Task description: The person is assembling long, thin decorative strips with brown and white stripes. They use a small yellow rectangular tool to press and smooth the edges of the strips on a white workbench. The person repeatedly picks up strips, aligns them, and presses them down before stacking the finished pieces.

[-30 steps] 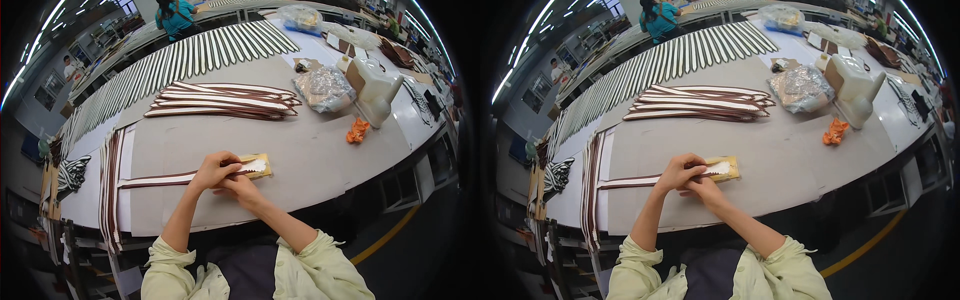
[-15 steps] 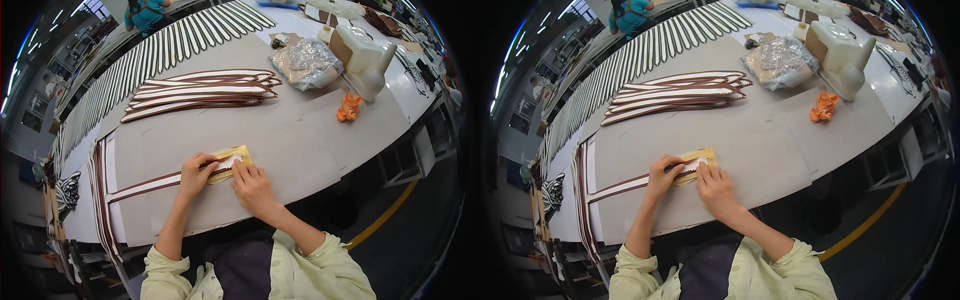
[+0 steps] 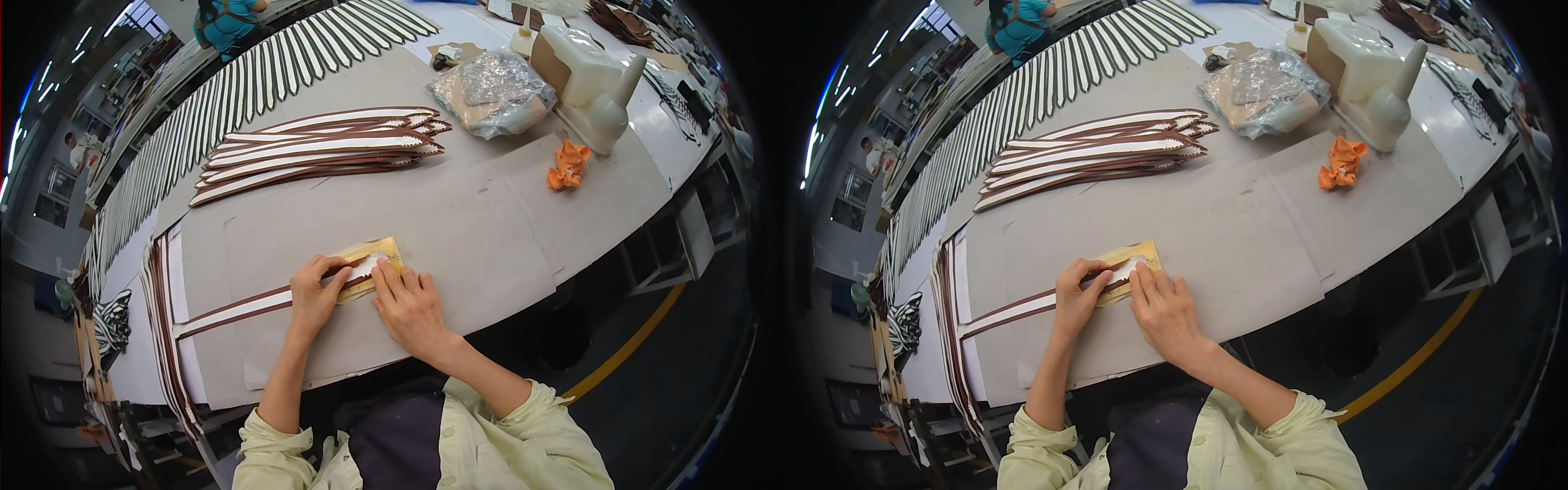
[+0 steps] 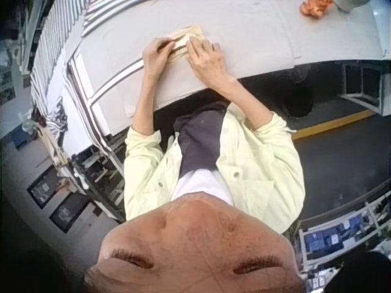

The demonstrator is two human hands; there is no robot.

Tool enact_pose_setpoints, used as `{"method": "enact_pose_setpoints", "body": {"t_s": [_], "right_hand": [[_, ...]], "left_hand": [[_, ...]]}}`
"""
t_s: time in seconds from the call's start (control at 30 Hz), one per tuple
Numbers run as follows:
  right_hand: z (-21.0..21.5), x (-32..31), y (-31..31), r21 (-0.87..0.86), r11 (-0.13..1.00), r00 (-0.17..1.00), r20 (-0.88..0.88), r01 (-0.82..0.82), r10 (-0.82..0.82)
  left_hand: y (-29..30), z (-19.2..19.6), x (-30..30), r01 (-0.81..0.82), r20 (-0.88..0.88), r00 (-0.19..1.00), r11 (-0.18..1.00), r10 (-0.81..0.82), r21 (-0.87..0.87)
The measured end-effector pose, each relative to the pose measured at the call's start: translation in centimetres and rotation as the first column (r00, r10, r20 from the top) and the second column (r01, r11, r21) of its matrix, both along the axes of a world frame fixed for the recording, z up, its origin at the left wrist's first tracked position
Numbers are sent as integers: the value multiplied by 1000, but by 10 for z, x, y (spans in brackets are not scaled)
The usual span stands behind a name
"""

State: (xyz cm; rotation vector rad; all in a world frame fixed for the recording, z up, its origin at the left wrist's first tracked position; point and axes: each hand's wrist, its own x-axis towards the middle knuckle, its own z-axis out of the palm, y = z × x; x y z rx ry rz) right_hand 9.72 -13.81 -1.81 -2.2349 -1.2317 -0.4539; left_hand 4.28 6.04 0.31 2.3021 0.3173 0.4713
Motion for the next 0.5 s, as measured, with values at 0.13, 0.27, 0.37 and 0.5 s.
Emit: {"method": "enact_pose_setpoints", "body": {"t_s": [0.13, 0.27, 0.37, 0.5], "right_hand": [[-3, 3, -1, 19, 999, 999, 14, 41, -41], [0, 3, -3, 7, 999, 999, 1, 51, -51], [0, 3, -3, 11, 999, 999, -12, 43, -43], [-2, 6, -1, 46, 997, 998, 7, 62, -62]], "left_hand": [[-2, -4, -1, 3, 35, 999, 1000, -3, 12], [-7, 0, -3, -33, 48, 998, 995, 28, 91], [3, 4, -6, 131, 7, 991, 971, -135, 199], [14, 37, 2, 334, -240, 926, 929, -292, 161]]}}
